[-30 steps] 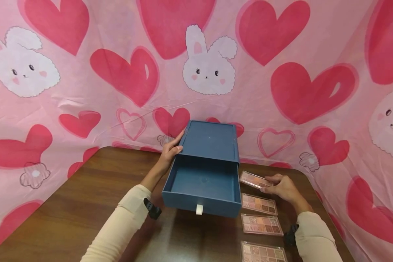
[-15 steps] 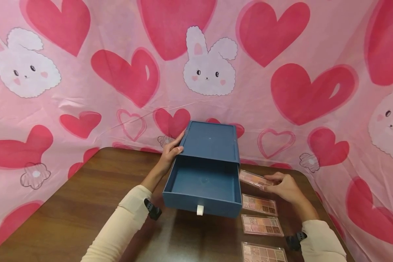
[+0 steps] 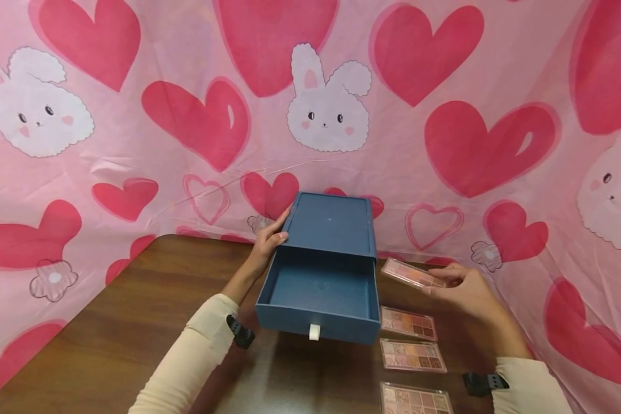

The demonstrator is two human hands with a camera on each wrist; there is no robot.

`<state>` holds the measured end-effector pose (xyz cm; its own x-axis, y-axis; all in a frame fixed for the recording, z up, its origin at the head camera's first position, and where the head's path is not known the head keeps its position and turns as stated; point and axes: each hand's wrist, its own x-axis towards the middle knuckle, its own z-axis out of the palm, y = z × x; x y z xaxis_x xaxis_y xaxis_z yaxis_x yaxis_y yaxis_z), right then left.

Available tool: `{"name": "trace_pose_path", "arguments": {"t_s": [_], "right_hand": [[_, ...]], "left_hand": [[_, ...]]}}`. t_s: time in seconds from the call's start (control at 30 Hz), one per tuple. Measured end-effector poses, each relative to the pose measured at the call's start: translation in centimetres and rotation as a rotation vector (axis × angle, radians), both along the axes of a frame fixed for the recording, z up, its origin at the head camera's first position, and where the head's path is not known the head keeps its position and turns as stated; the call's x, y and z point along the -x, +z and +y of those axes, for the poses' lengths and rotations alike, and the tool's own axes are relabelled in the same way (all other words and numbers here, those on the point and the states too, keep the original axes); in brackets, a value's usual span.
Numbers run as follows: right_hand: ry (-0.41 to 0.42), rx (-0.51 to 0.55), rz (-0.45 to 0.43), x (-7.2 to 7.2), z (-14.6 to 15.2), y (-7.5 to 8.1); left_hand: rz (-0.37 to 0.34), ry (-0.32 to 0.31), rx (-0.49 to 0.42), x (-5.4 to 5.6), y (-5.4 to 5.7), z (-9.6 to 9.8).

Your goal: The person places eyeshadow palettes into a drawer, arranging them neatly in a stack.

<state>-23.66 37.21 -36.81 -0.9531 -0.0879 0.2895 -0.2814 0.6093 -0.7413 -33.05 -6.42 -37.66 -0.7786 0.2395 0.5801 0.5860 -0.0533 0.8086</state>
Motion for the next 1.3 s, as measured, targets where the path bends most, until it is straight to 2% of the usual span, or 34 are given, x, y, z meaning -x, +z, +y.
{"name": "trace_pose_path", "arguments": {"t_s": [0.13,0.27,0.57,0.73,1.1,1.2,1.3], "right_hand": [[0.022,-0.055,0.085,-0.4,0.1,0.7],[0.038,-0.084,0.129,-0.8,0.1,1.3],[0.07,-0.114,0.119,-2.2,-0.3,3.1],[0.098,-0.086,0.089,-3.2,-0.7,4.4],[0.231,-0.056,0.219,-4.4,-2.1,6.8],[0.235,-0.049,0.239,-4.7,-2.7,7.2],[0.204,-0.069,0.23,-5.0,-3.5,7.6]], "left_hand": [[0.001,0.002,0.004,0.0,0.0,0.0],[0.005,0.005,0.007,0.1,0.1,0.0],[0.004,0.006,0.005,0.0,0.1,0.0],[0.004,0.006,0.014,0.0,-0.1,0.0],[-0.002,0.007,0.003,0.0,0.0,0.0],[-0.001,0.005,0.004,0.0,0.1,0.0],[-0.001,0.004,0.01,0.0,0.1,0.0]]}}
